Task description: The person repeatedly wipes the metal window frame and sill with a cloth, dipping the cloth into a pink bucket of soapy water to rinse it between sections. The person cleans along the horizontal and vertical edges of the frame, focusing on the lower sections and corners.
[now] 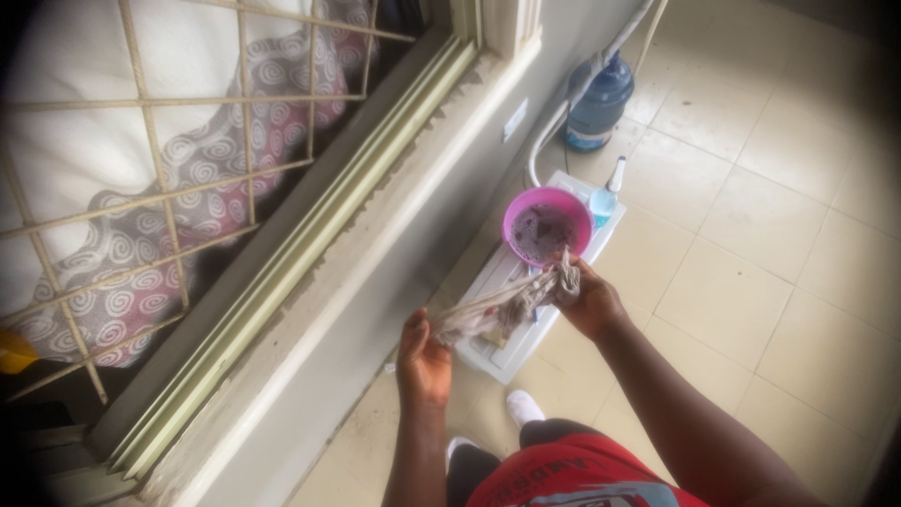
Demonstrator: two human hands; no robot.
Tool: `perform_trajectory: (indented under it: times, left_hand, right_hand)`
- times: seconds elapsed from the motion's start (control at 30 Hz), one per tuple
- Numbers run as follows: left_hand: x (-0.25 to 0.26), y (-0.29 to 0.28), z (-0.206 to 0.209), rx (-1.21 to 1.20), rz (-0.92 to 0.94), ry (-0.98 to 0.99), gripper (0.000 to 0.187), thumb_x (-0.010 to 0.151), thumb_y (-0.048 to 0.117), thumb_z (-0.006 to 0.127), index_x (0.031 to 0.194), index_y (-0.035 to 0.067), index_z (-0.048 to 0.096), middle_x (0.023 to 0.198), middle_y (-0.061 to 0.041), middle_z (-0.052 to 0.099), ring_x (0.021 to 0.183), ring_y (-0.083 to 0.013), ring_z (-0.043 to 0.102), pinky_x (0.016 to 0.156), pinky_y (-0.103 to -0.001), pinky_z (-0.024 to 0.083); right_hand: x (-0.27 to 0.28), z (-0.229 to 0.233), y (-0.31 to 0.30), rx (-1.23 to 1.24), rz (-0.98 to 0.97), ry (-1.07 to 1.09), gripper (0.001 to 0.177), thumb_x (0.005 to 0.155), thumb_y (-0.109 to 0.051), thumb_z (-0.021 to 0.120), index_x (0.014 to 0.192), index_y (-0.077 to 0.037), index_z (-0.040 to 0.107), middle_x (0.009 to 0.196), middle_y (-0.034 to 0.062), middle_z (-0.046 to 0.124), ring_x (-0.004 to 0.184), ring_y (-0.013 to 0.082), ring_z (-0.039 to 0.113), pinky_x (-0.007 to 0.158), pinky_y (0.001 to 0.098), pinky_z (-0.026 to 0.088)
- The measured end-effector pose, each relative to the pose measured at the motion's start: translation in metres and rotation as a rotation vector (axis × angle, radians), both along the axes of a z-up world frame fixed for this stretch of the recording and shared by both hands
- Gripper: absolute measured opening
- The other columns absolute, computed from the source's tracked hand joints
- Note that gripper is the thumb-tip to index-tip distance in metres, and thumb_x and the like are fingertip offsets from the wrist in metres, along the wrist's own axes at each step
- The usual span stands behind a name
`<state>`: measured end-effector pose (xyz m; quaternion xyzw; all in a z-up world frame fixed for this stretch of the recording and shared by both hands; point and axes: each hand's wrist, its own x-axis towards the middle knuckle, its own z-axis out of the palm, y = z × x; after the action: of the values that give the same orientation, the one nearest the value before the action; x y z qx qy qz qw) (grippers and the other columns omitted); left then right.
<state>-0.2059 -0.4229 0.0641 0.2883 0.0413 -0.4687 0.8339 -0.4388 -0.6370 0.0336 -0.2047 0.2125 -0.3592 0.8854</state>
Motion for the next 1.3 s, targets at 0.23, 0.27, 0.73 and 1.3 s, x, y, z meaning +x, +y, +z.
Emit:
perform_trajectory:
  times: [0.23,0.27,0.73,1.3]
  left_hand:
    - [0.006,0.003,0.034,-0.064,-0.077,-0.114,0.031,0.086,0.007,0.078,0.115,0.005,0.067,0.105,-0.008,0.072,0.098,-0.0235,0.07,0.087,-0.038,0.059]
    - [0.009,0.005,0.037,-0.079,-0.075,-0.124,0.03,0.086,0.007,0.077,0.115,0.006,0.067,0.106,-0.009,0.072,0.098,-0.0239,0.07,0.088,-0.038,0.059]
    - [0.086,0.21,0.055,0.504,0.129,0.089,0.041,0.093,0.026,0.064,0.132,0.02,0.055,0.112,-0.004,0.066,0.101,-0.0251,0.067,0.088,-0.052,0.06]
    - [0.201,0.328,-0.004,0.307,0.65,0.002,0.038,0.096,0.01,0.061,0.131,-0.001,0.053,0.12,-0.024,0.06,0.103,-0.0324,0.064,0.085,-0.047,0.058]
  right_hand:
    - [0.051,0.062,0.039,-0.534,0.471,0.515,0.068,0.08,-0.007,0.068,0.144,-0.009,0.046,0.112,0.0177,0.067,0.091,0.0274,0.07,0.08,0.0392,0.062]
    - [0.064,0.068,0.05,-0.637,0.629,0.598,0.077,0.073,-0.006,0.071,0.146,-0.011,0.044,0.115,0.0168,0.071,0.09,0.0266,0.072,0.077,0.0369,0.063]
    - [0.254,0.073,0.2,-0.563,0.962,0.011,0.046,0.09,-0.023,0.073,0.125,0.006,0.065,0.112,0.019,0.069,0.1,0.0309,0.069,0.089,0.0449,0.058]
    - [0.411,0.031,0.38,-0.726,1.024,0.323,0.028,0.096,-0.021,0.07,0.116,-0.002,0.067,0.098,0.0148,0.074,0.089,0.0203,0.07,0.077,0.0299,0.059]
